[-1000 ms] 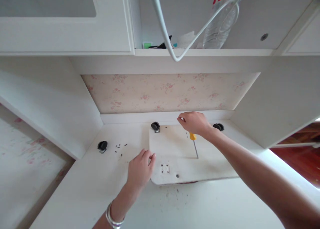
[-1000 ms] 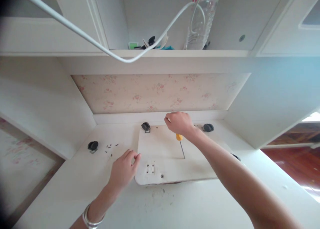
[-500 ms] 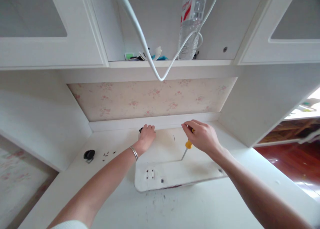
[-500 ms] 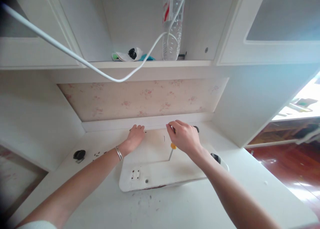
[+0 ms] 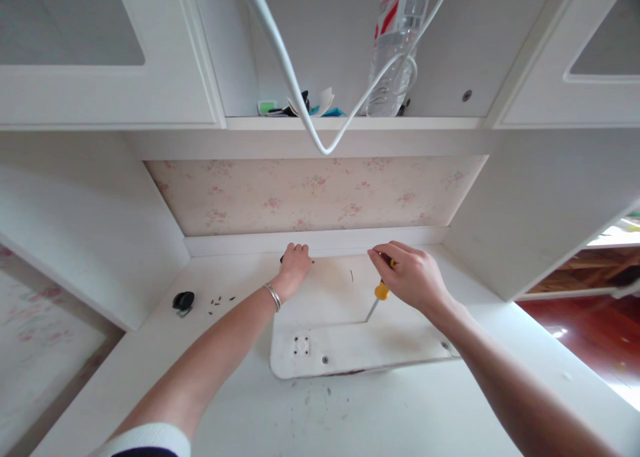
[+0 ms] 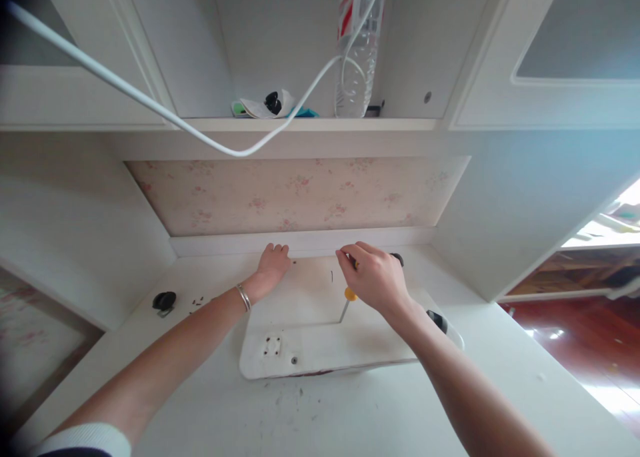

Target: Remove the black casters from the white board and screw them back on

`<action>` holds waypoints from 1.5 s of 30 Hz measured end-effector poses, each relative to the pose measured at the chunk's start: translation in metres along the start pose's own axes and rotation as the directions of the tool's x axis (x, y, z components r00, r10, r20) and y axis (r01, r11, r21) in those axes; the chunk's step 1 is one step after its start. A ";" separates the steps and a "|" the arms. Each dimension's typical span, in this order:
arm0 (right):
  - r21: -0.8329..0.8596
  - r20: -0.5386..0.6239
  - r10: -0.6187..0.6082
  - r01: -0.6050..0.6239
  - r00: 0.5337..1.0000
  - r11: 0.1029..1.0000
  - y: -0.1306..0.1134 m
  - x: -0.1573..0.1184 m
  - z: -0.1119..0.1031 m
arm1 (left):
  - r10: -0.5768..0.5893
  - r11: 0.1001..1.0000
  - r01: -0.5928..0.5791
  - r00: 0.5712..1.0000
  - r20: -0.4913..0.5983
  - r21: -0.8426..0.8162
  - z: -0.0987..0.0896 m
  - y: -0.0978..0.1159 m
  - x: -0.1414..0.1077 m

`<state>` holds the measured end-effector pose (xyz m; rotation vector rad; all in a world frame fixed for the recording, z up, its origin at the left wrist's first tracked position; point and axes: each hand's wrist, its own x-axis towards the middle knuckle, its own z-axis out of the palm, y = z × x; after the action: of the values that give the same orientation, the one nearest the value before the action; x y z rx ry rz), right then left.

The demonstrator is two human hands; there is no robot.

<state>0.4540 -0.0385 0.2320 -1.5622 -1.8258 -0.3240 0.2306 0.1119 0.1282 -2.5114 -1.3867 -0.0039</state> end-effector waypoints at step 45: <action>0.046 0.508 0.425 -0.516 0.749 0.855 -0.042 -0.076 0.101 | -0.420 0.786 0.400 0.905 0.067 -0.472 0.013 -0.008 -0.072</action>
<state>0.3814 -0.0457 0.1205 -2.0227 -1.6495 0.5116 0.1835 0.0591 0.1079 -2.4702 -2.1026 -0.5482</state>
